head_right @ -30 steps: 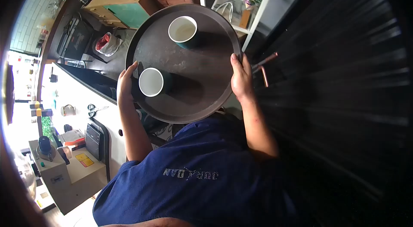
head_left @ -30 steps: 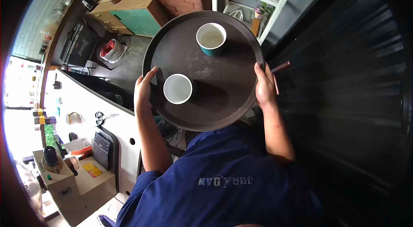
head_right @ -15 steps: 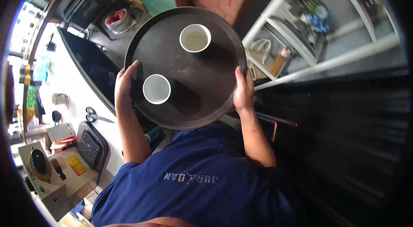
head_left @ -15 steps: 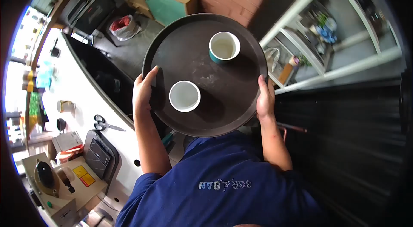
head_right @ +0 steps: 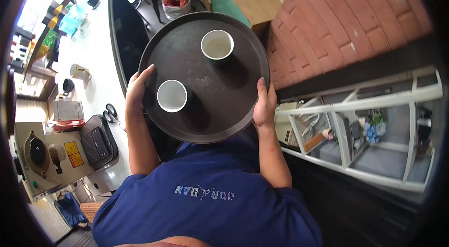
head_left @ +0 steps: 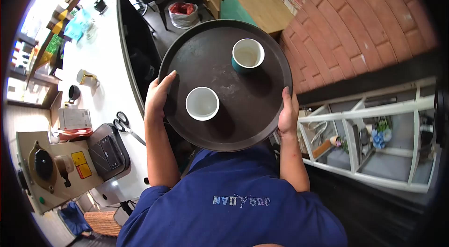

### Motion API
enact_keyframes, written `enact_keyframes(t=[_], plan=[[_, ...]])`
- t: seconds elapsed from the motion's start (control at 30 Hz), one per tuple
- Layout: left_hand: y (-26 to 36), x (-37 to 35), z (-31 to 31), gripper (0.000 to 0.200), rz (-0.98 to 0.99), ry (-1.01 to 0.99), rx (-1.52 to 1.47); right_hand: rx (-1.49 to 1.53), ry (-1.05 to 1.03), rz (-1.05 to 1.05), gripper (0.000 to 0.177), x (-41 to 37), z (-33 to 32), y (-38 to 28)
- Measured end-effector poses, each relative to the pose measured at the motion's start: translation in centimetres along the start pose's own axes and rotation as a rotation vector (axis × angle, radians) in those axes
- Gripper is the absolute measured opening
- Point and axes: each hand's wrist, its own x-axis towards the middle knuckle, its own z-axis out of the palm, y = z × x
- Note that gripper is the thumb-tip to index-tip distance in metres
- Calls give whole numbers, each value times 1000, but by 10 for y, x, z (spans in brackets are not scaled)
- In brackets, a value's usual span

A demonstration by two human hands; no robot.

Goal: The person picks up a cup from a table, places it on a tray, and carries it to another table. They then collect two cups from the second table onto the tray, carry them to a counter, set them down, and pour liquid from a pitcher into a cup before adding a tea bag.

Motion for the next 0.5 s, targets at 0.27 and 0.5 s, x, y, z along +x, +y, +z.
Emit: enact_keyframes(t=[0.27, 0.5], plan=[[16, 42, 6, 31, -3, 165, -78, 1, -186, 169, 47, 102, 22, 14], [48, 85, 22, 28, 6, 270, -169, -46, -288, 251, 43, 201, 63, 6]])
